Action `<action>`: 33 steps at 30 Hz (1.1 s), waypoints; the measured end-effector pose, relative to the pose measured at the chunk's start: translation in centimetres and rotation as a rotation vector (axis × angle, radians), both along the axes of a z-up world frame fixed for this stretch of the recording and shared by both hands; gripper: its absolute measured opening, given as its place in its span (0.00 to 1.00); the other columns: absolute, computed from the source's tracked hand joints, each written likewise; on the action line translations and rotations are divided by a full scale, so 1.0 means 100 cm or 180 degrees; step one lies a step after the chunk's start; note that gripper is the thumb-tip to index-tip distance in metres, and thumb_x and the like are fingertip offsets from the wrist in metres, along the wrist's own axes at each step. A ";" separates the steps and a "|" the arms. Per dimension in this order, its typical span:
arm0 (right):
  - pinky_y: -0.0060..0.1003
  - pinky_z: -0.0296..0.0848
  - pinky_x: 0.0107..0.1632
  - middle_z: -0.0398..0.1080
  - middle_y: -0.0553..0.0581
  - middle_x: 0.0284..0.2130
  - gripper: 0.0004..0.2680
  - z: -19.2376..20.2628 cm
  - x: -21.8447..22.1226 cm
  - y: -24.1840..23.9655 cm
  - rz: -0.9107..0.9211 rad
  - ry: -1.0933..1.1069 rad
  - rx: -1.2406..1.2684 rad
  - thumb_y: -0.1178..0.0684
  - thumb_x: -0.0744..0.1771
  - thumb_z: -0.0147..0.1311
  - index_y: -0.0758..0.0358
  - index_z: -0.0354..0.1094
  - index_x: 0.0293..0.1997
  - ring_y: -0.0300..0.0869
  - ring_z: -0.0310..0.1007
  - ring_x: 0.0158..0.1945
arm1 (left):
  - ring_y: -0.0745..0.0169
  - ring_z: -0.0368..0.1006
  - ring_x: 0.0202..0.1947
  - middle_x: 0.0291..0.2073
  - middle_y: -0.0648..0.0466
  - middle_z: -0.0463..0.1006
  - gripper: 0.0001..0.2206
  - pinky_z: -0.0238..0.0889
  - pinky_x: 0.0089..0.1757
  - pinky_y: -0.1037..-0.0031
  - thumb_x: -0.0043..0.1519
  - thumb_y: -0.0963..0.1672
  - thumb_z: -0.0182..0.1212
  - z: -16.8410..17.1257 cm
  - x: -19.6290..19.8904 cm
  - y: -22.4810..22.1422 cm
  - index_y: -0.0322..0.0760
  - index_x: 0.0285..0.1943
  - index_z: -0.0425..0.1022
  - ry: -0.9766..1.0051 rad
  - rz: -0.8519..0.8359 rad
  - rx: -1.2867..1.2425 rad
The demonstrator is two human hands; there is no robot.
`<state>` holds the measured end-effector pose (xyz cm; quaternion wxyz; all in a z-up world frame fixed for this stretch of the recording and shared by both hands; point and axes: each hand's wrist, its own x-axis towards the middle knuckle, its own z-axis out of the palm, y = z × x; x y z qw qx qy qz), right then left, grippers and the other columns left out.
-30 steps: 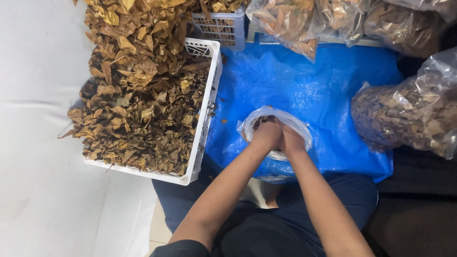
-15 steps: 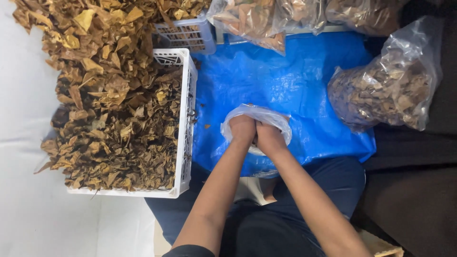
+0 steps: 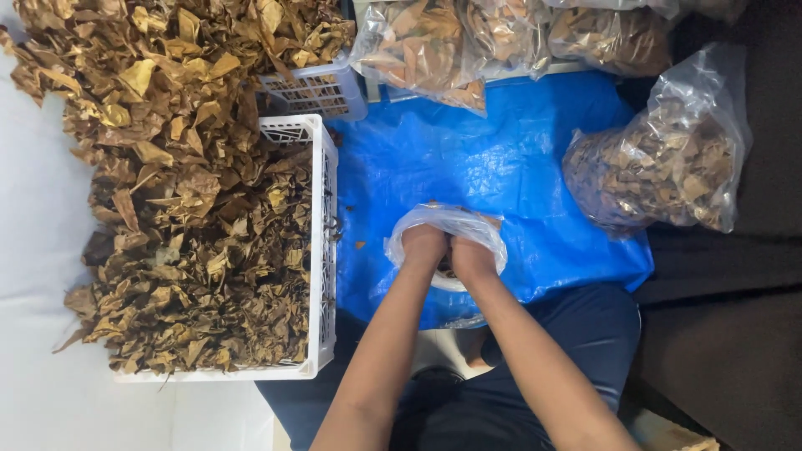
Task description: Packing dried leaves from a plastic crate into a plastic bag while sitting on the floor.
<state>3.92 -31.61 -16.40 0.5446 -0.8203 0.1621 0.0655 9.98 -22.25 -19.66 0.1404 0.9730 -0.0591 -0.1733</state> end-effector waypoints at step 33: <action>0.56 0.72 0.63 0.78 0.50 0.51 0.14 -0.151 0.046 -0.036 0.1847 0.0604 -0.2797 0.42 0.69 0.47 0.33 0.69 0.64 0.50 0.75 0.61 | 0.35 0.80 0.49 0.43 0.40 0.84 0.12 0.71 0.46 0.44 0.60 0.39 0.59 -0.082 0.005 -0.002 0.26 0.49 0.83 -0.0007 0.0364 -0.0111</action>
